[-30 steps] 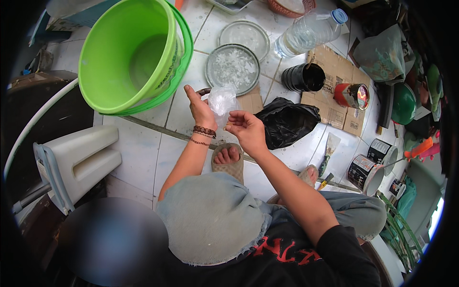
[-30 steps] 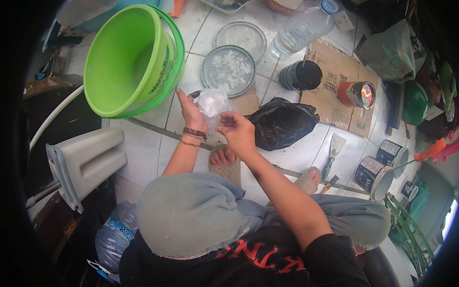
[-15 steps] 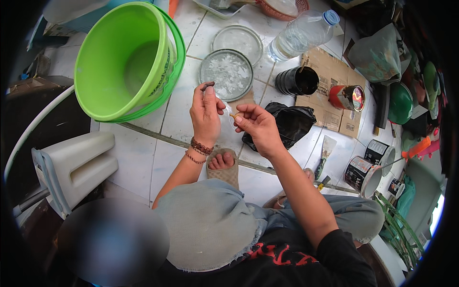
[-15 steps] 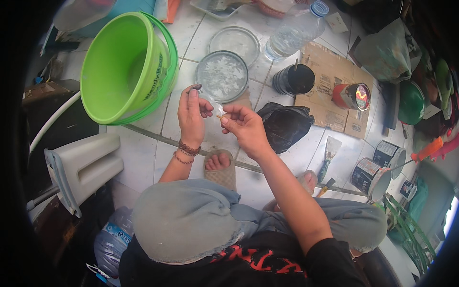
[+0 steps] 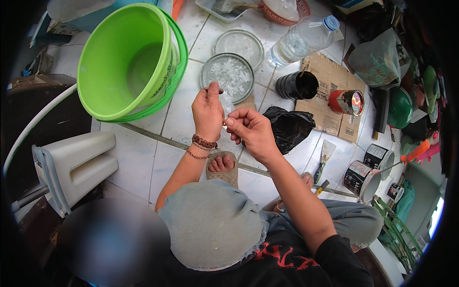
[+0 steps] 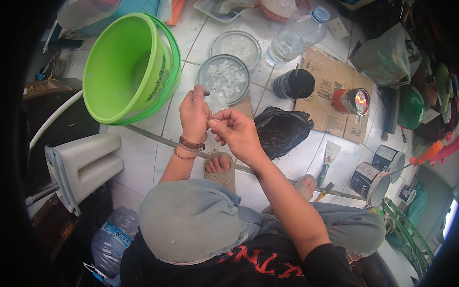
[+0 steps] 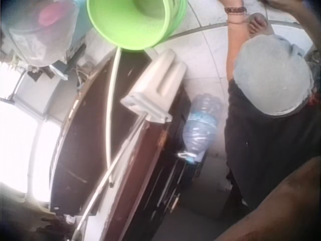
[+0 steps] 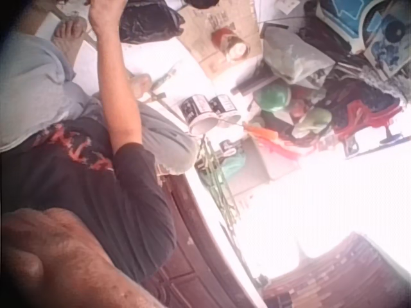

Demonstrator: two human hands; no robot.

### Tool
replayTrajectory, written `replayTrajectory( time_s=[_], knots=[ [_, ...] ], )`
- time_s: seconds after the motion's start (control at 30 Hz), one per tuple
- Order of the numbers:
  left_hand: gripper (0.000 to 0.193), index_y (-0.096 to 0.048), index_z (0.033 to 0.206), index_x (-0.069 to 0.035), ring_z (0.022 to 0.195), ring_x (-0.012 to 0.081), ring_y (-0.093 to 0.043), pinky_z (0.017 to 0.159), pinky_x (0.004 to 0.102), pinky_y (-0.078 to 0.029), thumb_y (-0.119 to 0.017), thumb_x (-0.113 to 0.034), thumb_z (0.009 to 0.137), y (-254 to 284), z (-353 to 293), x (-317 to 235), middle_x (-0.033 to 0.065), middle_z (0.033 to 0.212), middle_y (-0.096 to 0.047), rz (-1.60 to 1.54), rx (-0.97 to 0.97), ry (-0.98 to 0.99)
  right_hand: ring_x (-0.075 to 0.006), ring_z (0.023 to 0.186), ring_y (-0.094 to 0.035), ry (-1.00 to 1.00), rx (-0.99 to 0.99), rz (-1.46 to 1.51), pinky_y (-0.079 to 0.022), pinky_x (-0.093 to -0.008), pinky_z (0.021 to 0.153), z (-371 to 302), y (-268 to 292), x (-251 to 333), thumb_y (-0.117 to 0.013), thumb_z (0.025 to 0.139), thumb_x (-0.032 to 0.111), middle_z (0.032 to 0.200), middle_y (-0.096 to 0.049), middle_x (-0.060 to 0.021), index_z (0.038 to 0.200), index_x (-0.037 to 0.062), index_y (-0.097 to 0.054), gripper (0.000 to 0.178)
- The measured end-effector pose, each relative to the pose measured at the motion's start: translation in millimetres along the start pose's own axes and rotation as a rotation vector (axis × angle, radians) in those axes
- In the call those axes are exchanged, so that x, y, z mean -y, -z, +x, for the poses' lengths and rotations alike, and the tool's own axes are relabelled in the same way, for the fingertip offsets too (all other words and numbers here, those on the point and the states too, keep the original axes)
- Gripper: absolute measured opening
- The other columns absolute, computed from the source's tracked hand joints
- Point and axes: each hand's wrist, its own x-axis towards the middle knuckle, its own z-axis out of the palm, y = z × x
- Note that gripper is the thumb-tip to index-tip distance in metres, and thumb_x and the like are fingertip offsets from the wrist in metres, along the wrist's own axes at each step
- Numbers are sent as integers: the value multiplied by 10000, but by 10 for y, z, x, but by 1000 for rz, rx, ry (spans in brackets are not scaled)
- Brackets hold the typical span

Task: The person sits on the floor and stirs black paint in a can using a stick. They then pour the paint into a second can and continue stirring. Finally, they close the can and wipe their hands with a plastic bag.

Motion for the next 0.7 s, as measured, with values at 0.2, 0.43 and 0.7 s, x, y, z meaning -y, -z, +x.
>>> replayTrajectory(
  time_s=[0.2,0.43,0.7],
  knots=[
    [455,-557,936,-56,361,49,-284,347,254,-177,-560,-504,1018,147,142,-66,-53,487,-346,-8,50,26,-67,713,-583,56,-126,-70,-484,-227,635,-96,458,149,-722,948,204,849,-657,-10,1133,21,-633,275],
    [532,-571,883,-31,428,39,-355,405,243,-263,-477,-529,1045,-3,19,-99,-41,503,-390,-36,112,21,-89,816,-608,108,-138,-205,-516,-267,728,-62,251,56,-723,948,296,954,-680,-32,1184,8,-635,382],
    [559,-578,974,-16,428,40,-322,415,239,-231,-396,-536,1068,5,13,162,-46,500,-385,92,62,-153,-130,911,-651,-17,-67,-46,-544,-288,749,-16,-93,-20,-723,947,339,1031,-694,-77,1206,-9,-639,442]
  ],
)
